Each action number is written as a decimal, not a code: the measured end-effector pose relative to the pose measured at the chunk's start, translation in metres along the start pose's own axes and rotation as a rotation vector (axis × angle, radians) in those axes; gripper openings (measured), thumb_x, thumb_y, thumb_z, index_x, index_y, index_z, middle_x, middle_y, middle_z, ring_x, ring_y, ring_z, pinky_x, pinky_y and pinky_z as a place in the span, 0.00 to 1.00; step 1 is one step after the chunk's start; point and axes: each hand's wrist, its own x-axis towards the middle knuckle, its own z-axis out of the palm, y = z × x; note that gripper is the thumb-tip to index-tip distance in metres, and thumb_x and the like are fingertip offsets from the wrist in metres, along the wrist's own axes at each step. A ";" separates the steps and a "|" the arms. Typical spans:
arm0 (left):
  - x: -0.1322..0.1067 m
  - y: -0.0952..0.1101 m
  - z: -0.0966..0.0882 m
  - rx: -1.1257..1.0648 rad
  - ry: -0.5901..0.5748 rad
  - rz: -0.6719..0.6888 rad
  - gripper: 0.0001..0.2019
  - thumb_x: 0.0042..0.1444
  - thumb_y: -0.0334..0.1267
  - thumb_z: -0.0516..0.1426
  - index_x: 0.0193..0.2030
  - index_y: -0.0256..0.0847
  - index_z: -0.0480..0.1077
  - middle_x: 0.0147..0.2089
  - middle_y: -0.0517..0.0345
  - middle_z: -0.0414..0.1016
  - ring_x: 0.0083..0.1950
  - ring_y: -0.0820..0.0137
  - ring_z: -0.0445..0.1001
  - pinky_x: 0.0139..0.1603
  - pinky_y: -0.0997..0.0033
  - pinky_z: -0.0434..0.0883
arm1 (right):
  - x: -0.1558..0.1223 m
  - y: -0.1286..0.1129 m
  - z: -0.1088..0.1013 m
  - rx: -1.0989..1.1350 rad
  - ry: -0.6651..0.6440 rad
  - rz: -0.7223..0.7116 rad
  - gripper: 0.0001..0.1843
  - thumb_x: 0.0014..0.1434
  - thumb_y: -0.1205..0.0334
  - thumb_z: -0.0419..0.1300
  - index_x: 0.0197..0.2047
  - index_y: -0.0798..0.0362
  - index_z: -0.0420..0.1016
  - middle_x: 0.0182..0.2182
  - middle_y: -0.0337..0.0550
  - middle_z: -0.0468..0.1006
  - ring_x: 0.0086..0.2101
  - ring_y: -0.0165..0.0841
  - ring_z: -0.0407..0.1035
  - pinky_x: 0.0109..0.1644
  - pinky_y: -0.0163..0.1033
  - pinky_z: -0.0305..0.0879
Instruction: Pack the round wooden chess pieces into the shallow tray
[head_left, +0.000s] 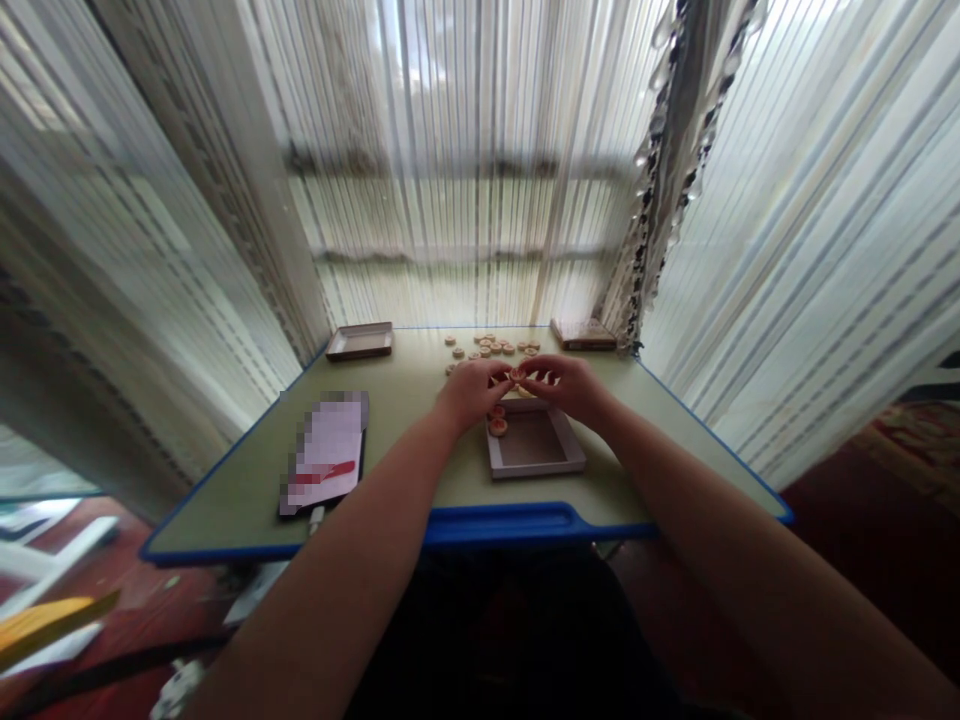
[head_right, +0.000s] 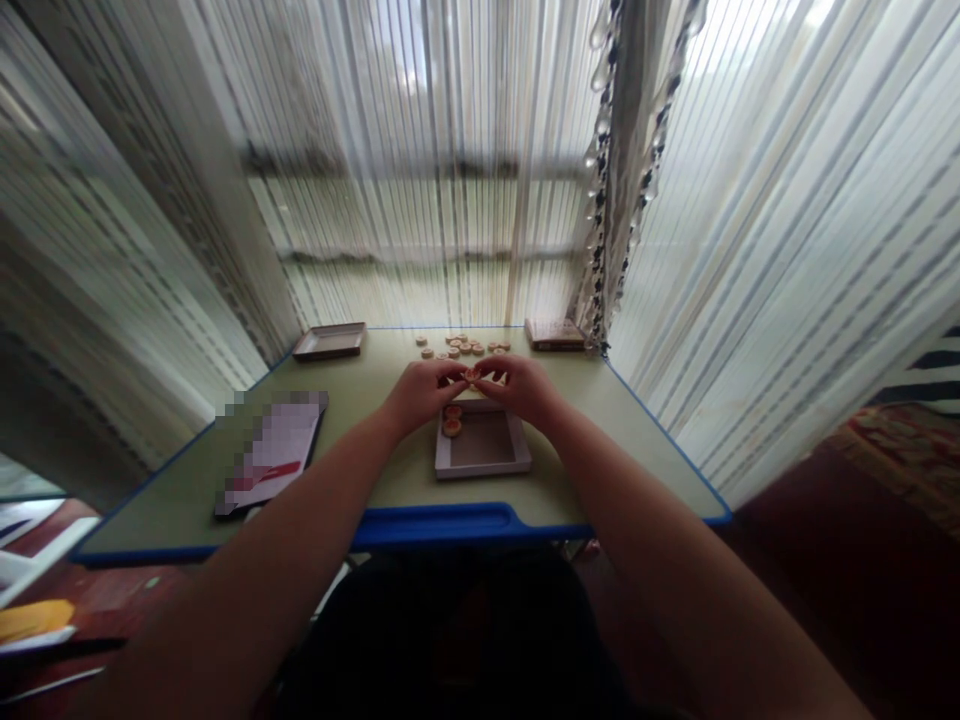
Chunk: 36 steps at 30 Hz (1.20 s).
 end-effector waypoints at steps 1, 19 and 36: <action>0.000 0.000 0.000 -0.006 -0.006 0.000 0.12 0.50 0.37 0.55 0.40 0.39 0.74 0.34 0.55 0.77 0.33 0.72 0.72 0.38 0.73 0.67 | 0.000 0.001 0.000 -0.001 -0.002 -0.001 0.13 0.48 0.55 0.60 0.35 0.53 0.77 0.30 0.42 0.77 0.25 0.28 0.64 0.28 0.34 0.58; -0.003 -0.017 0.003 0.312 -0.082 -0.196 0.13 0.48 0.38 0.50 0.29 0.40 0.76 0.28 0.54 0.75 0.30 0.70 0.70 0.35 0.72 0.65 | -0.008 -0.006 0.013 -0.238 -0.211 -0.158 0.13 0.48 0.50 0.62 0.34 0.48 0.78 0.34 0.45 0.72 0.38 0.34 0.64 0.45 0.40 0.60; -0.001 -0.014 0.005 0.257 0.073 -0.297 0.14 0.52 0.34 0.48 0.37 0.41 0.74 0.37 0.52 0.77 0.41 0.66 0.73 0.44 0.69 0.67 | -0.007 -0.007 0.017 -0.319 -0.251 -0.174 0.14 0.50 0.49 0.60 0.36 0.48 0.78 0.33 0.45 0.71 0.36 0.34 0.64 0.42 0.39 0.59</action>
